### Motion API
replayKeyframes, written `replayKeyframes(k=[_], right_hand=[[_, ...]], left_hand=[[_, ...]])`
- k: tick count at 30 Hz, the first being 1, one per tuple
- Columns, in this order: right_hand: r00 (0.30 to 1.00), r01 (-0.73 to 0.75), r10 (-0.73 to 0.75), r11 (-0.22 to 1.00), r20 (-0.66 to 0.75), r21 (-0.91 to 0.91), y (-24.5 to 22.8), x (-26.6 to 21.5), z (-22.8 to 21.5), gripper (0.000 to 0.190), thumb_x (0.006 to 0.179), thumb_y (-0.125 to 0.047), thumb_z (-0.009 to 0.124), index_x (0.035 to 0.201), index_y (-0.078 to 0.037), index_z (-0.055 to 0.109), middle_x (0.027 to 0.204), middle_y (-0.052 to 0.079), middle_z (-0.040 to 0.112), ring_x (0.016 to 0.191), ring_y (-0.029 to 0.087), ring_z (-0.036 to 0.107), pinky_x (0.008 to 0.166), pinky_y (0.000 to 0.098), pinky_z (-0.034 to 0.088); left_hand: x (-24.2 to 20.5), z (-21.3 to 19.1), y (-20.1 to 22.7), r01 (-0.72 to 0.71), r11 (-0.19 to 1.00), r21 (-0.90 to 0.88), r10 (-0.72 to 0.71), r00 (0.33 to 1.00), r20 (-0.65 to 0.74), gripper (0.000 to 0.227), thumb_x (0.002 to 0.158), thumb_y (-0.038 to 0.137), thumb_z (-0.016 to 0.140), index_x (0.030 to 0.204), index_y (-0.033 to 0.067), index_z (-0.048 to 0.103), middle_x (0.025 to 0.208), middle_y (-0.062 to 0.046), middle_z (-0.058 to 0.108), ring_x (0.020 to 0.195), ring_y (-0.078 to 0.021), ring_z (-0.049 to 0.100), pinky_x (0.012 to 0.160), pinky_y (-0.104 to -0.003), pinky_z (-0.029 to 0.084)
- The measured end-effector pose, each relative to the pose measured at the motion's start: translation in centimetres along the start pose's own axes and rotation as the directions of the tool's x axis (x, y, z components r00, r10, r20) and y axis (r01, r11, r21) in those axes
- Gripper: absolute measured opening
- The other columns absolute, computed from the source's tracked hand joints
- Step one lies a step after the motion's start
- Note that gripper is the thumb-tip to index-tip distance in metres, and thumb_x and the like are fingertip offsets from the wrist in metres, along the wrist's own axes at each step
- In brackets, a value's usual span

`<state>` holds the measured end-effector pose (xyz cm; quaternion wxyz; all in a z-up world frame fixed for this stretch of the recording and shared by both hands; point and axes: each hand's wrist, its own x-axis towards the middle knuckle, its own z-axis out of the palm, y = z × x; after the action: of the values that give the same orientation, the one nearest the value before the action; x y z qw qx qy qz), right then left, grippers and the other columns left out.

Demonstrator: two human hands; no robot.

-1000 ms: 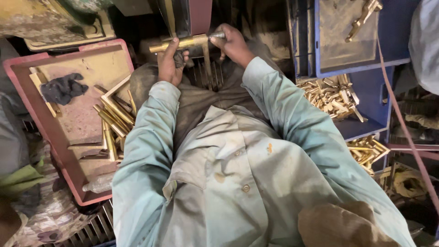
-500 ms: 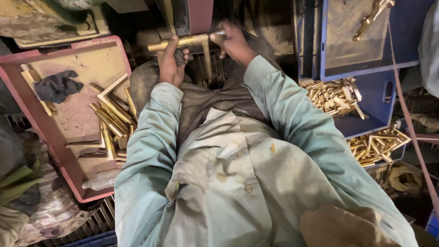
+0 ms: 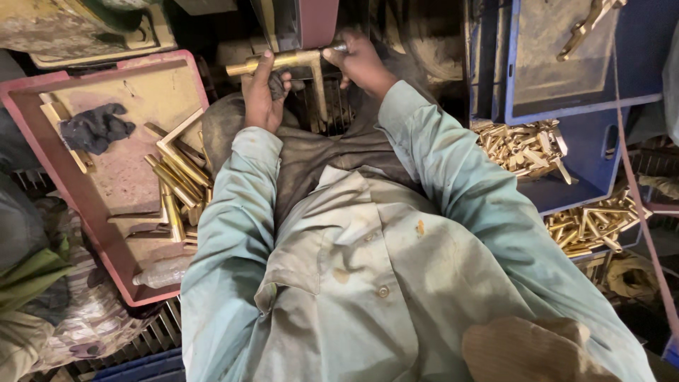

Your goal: The person sits on the floor and repeatedly picks up brass-colored metal parts from a pink bin. They press each part against a rotating belt sander to smooth the surface, then place the finished part into a blue bin. The process is repeated for multiple items.

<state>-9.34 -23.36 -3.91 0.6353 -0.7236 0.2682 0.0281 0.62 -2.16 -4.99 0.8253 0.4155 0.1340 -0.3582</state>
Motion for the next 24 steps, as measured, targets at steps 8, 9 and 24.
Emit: replayKeyframes(k=[8,9,24], right_hand=[[1.000,-0.013,0.014,0.999,-0.025,0.034,0.9,0.1,-1.2,0.025,0.101,-0.019,0.070,0.110,-0.001,0.056,0.078,0.004,0.058,0.053,0.011,0.055,0.045,0.0296,0.055],[1.000,0.007,-0.006,0.999,-0.027,0.035,1.0,-0.1,-1.4,0.024,0.101,-0.019,0.070,0.110,-0.001,0.057,0.078,0.004,0.057,0.054,0.010,0.055,0.045,0.0297,0.055],[0.585,0.612,-0.795,0.563,-0.161,-0.556,-8.7,-18.2,-1.5,0.033,0.097,-0.010,0.080,0.124,-0.004,0.063,0.114,0.015,0.069,0.099,0.029,0.068,0.087,0.0372,0.055]], left_hand=[[0.6,0.5,-1.4,-0.021,1.000,-0.014,0.021,0.999,0.024,0.031,0.092,0.024,0.078,0.106,0.0064,0.056,0.085,-0.006,0.068,0.064,-0.0153,0.069,0.052,-0.029,0.058],[0.6,0.5,-1.6,-0.025,1.000,-0.014,0.026,0.999,0.036,0.032,0.093,0.024,0.078,0.107,0.0060,0.056,0.086,-0.007,0.068,0.065,-0.0156,0.069,0.053,-0.029,0.058],[-13.9,5.6,5.0,-0.244,0.970,0.015,0.203,0.837,0.508,0.033,0.103,0.011,0.071,0.129,0.0065,0.050,0.108,-0.015,0.068,0.084,-0.0189,0.067,0.070,-0.032,0.057]])
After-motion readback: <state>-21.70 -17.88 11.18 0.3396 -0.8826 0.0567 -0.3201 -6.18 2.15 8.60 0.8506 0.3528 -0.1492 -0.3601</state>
